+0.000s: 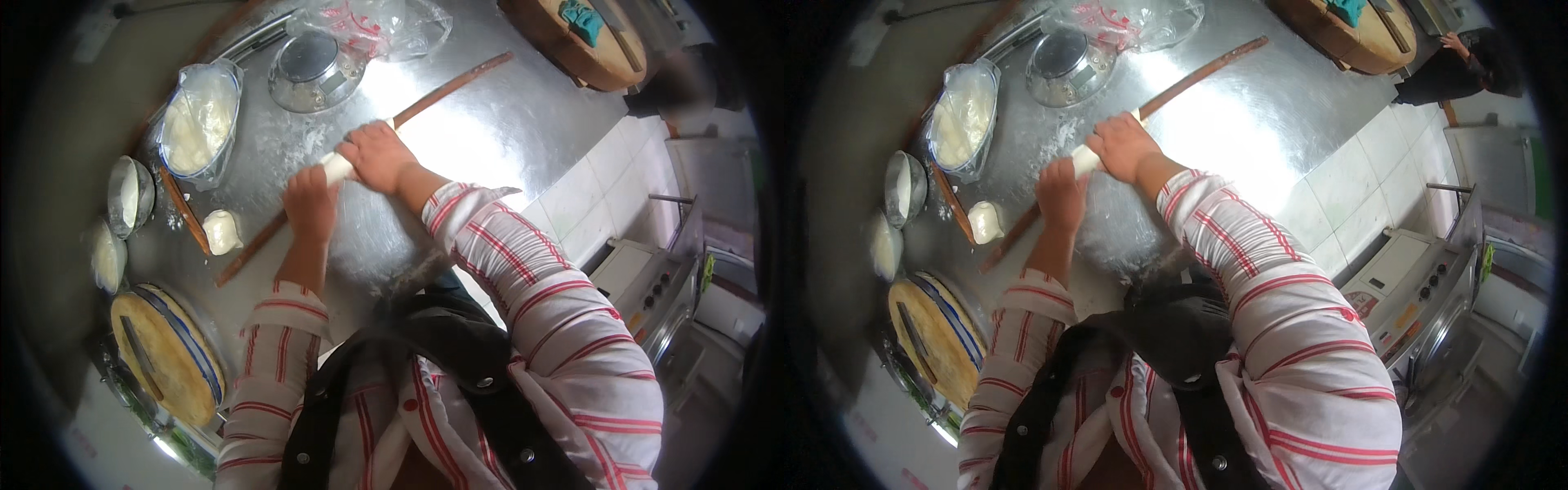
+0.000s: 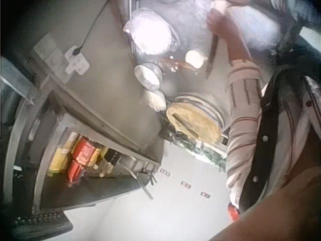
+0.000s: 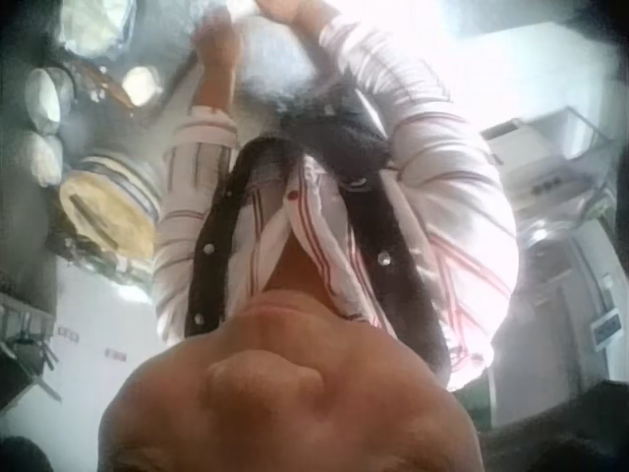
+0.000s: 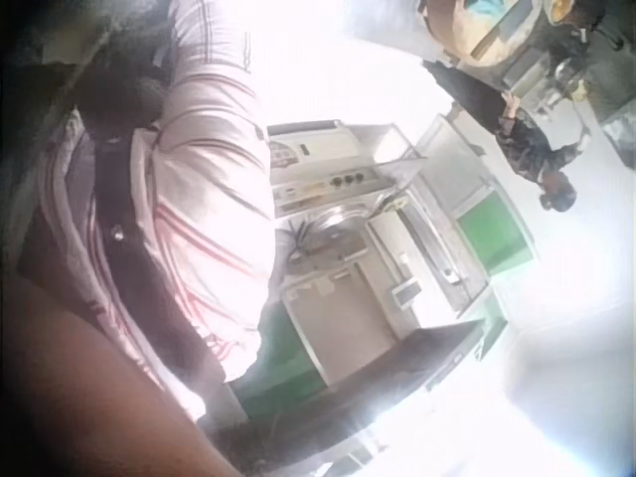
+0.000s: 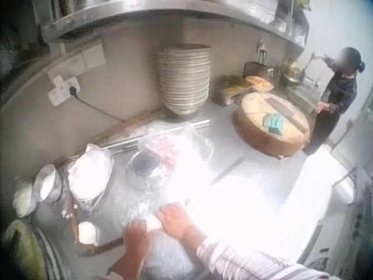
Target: The person rolls a ball of dough into a large, thin, circular sheet using a long wooden rolling pin on a stainless steel countertop. They repeatedly flip and rotate the dough while rolling to achieve an even shape. Another person is visible in the background working at a separate station.
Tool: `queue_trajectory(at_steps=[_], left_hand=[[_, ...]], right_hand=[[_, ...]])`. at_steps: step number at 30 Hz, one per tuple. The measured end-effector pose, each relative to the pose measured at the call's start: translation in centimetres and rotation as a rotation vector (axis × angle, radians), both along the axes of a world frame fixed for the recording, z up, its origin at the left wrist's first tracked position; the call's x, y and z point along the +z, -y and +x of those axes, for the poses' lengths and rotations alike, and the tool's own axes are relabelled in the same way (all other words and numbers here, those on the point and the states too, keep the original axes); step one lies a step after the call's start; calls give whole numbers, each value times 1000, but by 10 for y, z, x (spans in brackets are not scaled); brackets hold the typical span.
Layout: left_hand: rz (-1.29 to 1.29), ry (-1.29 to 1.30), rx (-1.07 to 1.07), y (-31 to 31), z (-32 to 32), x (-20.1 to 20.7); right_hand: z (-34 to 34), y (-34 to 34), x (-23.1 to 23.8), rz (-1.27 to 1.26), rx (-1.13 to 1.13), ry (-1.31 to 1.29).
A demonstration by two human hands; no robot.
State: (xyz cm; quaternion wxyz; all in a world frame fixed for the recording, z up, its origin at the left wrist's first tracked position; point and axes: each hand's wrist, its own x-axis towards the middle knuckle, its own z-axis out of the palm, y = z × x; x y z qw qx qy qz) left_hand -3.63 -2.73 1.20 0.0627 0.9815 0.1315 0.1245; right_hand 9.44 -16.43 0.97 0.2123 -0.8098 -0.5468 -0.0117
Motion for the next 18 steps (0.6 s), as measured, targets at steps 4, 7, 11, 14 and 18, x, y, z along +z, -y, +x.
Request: queue_trajectory(at_steps=[4, 7, 11, 14, 18], left_hand=[[-49, -10, -92, 55, -105, -26], [-70, 120, -136, 93, -156, -37], [-133, 33, -71, 48, -109, -6], [9, -19, 205, -6, -55, 0], [-134, -137, 126, -12, -55, 9]], right_hand=[[-79, 73, -6, 41, 69, 28], [-134, 108, -4, 53, 56, -18], [-98, 58, 4, -89, 77, -117], [-31, -26, 22, -82, -98, -87], [-56, -22, 8, -4, -50, -46]])
